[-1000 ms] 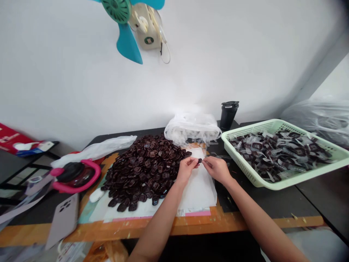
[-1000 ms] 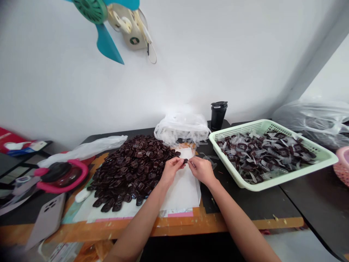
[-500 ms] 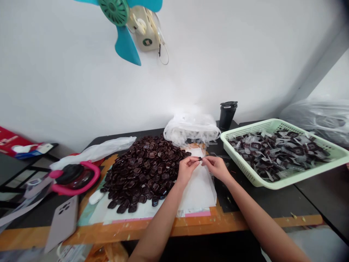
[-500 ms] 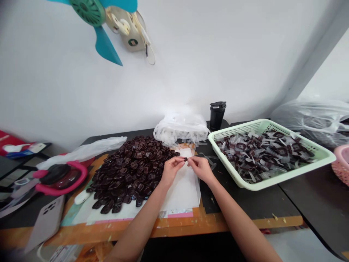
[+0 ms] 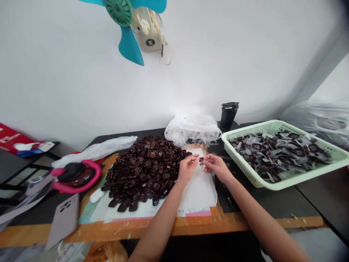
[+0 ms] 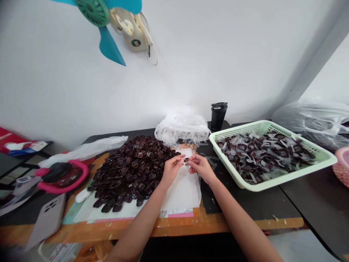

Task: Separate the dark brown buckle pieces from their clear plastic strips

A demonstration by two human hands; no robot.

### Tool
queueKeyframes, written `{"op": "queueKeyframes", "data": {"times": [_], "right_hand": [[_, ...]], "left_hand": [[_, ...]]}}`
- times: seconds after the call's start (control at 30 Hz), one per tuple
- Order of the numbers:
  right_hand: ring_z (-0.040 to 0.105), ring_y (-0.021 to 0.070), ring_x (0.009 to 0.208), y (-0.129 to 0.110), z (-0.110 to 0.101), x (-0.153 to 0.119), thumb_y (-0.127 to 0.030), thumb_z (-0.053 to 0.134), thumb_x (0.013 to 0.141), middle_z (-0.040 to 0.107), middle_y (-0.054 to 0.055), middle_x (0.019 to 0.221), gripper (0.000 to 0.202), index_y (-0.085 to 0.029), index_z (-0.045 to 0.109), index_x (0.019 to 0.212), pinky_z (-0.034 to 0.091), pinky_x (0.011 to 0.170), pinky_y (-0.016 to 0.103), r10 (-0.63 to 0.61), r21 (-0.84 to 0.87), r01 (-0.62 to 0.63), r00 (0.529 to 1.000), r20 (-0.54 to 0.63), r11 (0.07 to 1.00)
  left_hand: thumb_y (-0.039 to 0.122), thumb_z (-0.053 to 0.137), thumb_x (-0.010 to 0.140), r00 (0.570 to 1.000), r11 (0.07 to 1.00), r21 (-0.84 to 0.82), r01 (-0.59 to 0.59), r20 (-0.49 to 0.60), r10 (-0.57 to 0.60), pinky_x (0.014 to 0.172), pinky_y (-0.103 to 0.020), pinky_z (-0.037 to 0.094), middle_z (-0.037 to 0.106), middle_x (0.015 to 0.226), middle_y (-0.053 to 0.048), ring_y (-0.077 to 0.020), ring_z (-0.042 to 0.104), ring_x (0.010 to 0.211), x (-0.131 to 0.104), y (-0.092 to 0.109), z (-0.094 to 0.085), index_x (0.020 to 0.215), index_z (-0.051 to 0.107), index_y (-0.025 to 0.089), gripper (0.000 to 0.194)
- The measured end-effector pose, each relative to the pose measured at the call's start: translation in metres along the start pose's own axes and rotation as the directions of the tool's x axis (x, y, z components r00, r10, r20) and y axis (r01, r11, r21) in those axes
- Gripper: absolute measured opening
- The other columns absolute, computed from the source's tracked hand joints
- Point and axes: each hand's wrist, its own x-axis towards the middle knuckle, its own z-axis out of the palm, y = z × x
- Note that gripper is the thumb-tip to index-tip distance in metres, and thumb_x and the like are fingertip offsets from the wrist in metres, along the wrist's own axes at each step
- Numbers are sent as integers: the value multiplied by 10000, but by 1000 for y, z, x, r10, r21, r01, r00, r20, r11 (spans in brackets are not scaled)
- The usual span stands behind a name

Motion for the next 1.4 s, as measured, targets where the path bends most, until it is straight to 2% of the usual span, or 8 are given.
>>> {"op": "queueKeyframes", "data": {"times": [0.13, 0.23, 0.47, 0.73, 0.97, 1.1, 1.2, 1.4], "right_hand": [[618, 115, 561, 7, 3, 2, -396, 676, 761, 666, 10, 740, 286, -196, 519, 891, 504, 522, 221, -69, -88, 67, 998, -15, 994], [621, 127, 566, 12, 4, 2, -342, 615, 809, 658, -1, 753, 310, -224, 506, 1075, 517, 546, 245, -179, -223, 168, 983, -30, 960], [665, 168, 723, 18, 4, -1, -209, 476, 876, 682, 33, 877, 262, -241, 619, 1093, 533, 668, 280, -384, -601, 343, 921, 65, 721], [640, 146, 689, 9, 8, -4, -157, 470, 848, 674, 24, 816, 226, -213, 627, 1000, 493, 611, 228, -410, -603, 390, 905, 113, 696], [614, 134, 583, 10, 9, 0, -238, 530, 852, 677, 4, 750, 105, -217, 604, 924, 459, 585, 233, -348, -643, 283, 937, 27, 711], [570, 126, 585, 11, 4, 2, -197, 567, 815, 633, 4, 757, 34, -213, 596, 817, 426, 576, 229, -382, -717, 311, 922, 66, 624], [549, 128, 644, 9, 3, 1, -204, 575, 819, 575, 21, 794, 52, -202, 587, 768, 427, 577, 224, -446, -705, 376, 890, 94, 601], [534, 137, 703, 3, 8, -2, -241, 557, 857, 528, 30, 812, 63, -200, 577, 813, 430, 523, 207, -494, -562, 442, 867, 67, 699]], "left_hand": [[315, 667, 773, 999, 998, 52, 30, -39, -28, 636, -249, 487, 701, 942, -101, -152, 624, 716, 1, -4, -1, 796, 715, 133, 190], [276, 696, 737, 997, 998, -9, 60, -54, -61, 690, -272, 512, 704, 965, -103, -164, 641, 752, 2, -7, -1, 817, 720, 136, 163], [178, 690, 701, 997, 997, 39, 62, -53, -60, 798, -346, 527, 712, 967, -127, -224, 675, 849, 2, -11, -3, 753, 719, 138, 71], [138, 579, 754, 999, 931, 362, -46, 27, 39, 686, -285, 508, 682, 898, -97, -171, 645, 725, 0, -13, -2, 724, 637, 148, 65], [154, 512, 787, 992, 815, 574, -75, -43, 121, 573, -236, 404, 578, 711, -20, -132, 550, 609, -8, -9, 9, 745, 536, 175, 53], [207, 540, 800, 1000, 888, 459, -13, 9, 11, 564, -235, 393, 584, 680, -12, -131, 561, 591, -8, -9, 8, 758, 538, 177, 51], [292, 597, 798, 993, 985, 127, 115, 21, -119, 599, -243, 428, 628, 732, -20, -133, 578, 615, -4, -6, 5, 910, 572, 180, 160], [307, 759, 690, 929, 857, -360, 369, 144, -340, 614, -205, 413, 641, 754, -13, -80, 539, 610, 2, -6, -3, 984, 669, 155, 343]]}}
